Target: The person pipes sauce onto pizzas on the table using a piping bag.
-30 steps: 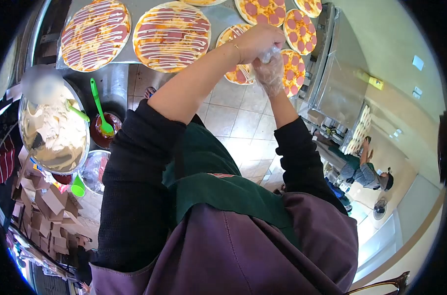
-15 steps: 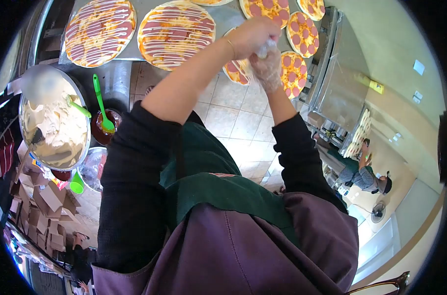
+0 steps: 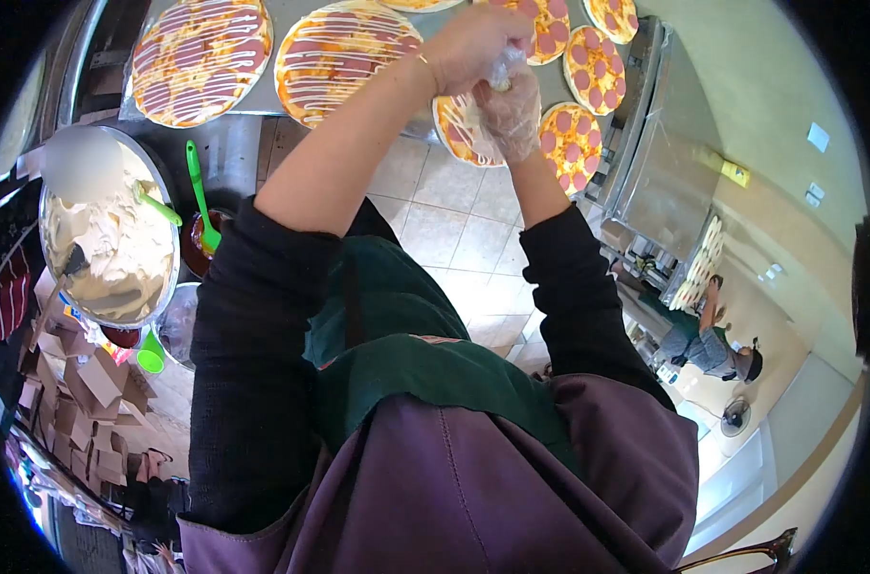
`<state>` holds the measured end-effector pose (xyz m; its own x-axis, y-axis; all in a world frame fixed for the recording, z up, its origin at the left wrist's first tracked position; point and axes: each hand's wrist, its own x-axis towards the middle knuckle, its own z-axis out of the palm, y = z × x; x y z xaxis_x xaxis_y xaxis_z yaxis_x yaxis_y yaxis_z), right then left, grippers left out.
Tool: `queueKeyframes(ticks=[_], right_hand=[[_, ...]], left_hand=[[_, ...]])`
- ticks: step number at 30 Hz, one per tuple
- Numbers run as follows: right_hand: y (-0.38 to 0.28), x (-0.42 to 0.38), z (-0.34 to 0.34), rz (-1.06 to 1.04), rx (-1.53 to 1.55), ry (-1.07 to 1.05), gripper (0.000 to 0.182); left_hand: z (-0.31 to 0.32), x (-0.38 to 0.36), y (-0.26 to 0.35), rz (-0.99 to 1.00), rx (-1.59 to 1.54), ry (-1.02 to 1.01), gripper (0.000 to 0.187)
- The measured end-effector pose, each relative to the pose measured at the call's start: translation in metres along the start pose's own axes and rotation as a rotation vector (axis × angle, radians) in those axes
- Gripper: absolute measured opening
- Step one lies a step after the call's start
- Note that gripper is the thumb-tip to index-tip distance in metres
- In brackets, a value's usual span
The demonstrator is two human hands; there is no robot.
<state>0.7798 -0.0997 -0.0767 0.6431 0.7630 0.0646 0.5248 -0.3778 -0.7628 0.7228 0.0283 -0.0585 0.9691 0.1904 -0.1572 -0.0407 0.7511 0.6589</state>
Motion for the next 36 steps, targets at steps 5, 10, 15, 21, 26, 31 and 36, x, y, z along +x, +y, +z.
queueKeyframes(ticks=[5, 10, 15, 21, 26, 31, 36], right_hand=[[0.007, -0.03, -0.009, 0.048, 0.062, 0.046, 0.022], [0.015, -0.021, 0.001, 0.047, 0.082, 0.035, 0.022], [-0.005, -0.011, 0.014, 0.05, 0.176, 0.086, 0.02], [0.008, -0.03, -0.012, 0.03, 0.106, 0.124, 0.029], [0.064, -0.055, -0.031, 0.056, 0.649, 0.2, 0.045], [0.04, -0.047, -0.06, -0.013, 0.762, 0.201, 0.045], [0.05, -0.035, -0.113, -0.068, 0.886, 0.155, 0.044]], left_hand=[[0.008, 0.0, -0.039, 0.15, 0.265, -0.074, 0.013], [-0.005, 0.005, -0.039, 0.317, 0.417, -0.147, 0.015], [-0.003, -0.008, -0.006, 0.038, 0.176, 0.018, 0.012], [0.02, -0.008, -0.016, 0.031, 0.336, -0.075, 0.012], [0.072, -0.001, -0.024, 0.008, 0.451, -0.198, 0.018], [0.126, 0.005, -0.013, 0.511, 1.378, -0.265, 0.026], [0.188, 0.028, -0.007, 0.582, 1.855, -0.191, 0.021]])
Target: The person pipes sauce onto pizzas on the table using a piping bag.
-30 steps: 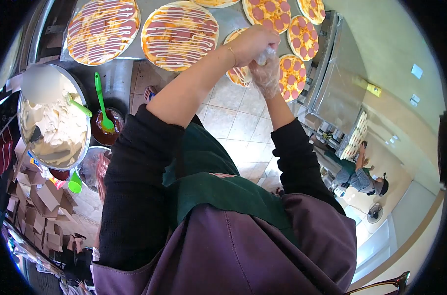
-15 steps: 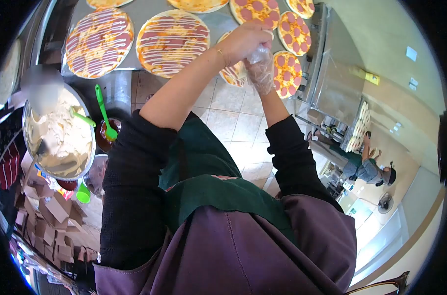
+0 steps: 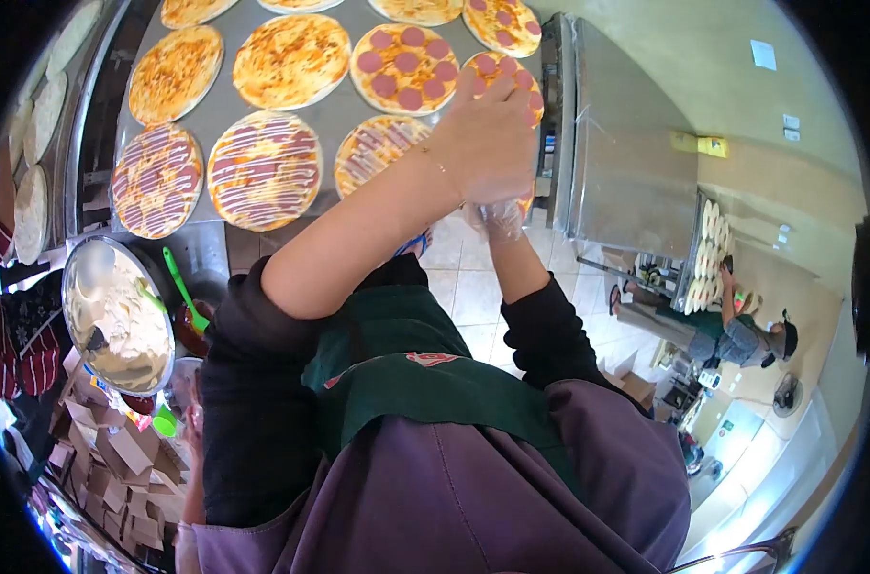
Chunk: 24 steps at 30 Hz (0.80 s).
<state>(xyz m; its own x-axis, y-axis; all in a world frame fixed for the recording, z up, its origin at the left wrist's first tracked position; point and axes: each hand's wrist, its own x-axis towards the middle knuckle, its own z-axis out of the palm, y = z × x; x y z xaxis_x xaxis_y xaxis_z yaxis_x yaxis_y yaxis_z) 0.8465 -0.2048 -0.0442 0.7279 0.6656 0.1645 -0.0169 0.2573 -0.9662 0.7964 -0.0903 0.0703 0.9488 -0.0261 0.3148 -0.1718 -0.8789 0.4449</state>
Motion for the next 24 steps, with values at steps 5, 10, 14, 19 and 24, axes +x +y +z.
queueKeyframes(ticks=[5, 10, 14, 19, 24], right_hand=[[-0.012, 0.042, -0.058, 0.001, 0.148, -0.03, 0.044], [-0.032, 0.081, -0.114, 0.006, 0.237, -0.06, 0.044], [-0.037, 0.117, -0.137, 0.044, 0.335, -0.118, 0.044], [-0.014, 0.156, -0.167, 0.18, 0.642, -0.293, 0.036], [-0.015, 0.196, -0.154, -0.025, 0.089, -0.241, 0.026]], left_hand=[[0.014, 0.06, 0.019, 0.093, -0.031, 0.053, 0.02], [0.032, 0.122, 0.024, 0.329, -0.078, 0.203, 0.014], [0.034, 0.156, 0.015, 0.46, 0.032, 0.079, 0.022], [0.046, 0.187, -0.015, -0.032, -0.638, -0.004, 0.024], [0.032, 0.212, -0.04, -0.317, -1.394, -0.039, 0.015]])
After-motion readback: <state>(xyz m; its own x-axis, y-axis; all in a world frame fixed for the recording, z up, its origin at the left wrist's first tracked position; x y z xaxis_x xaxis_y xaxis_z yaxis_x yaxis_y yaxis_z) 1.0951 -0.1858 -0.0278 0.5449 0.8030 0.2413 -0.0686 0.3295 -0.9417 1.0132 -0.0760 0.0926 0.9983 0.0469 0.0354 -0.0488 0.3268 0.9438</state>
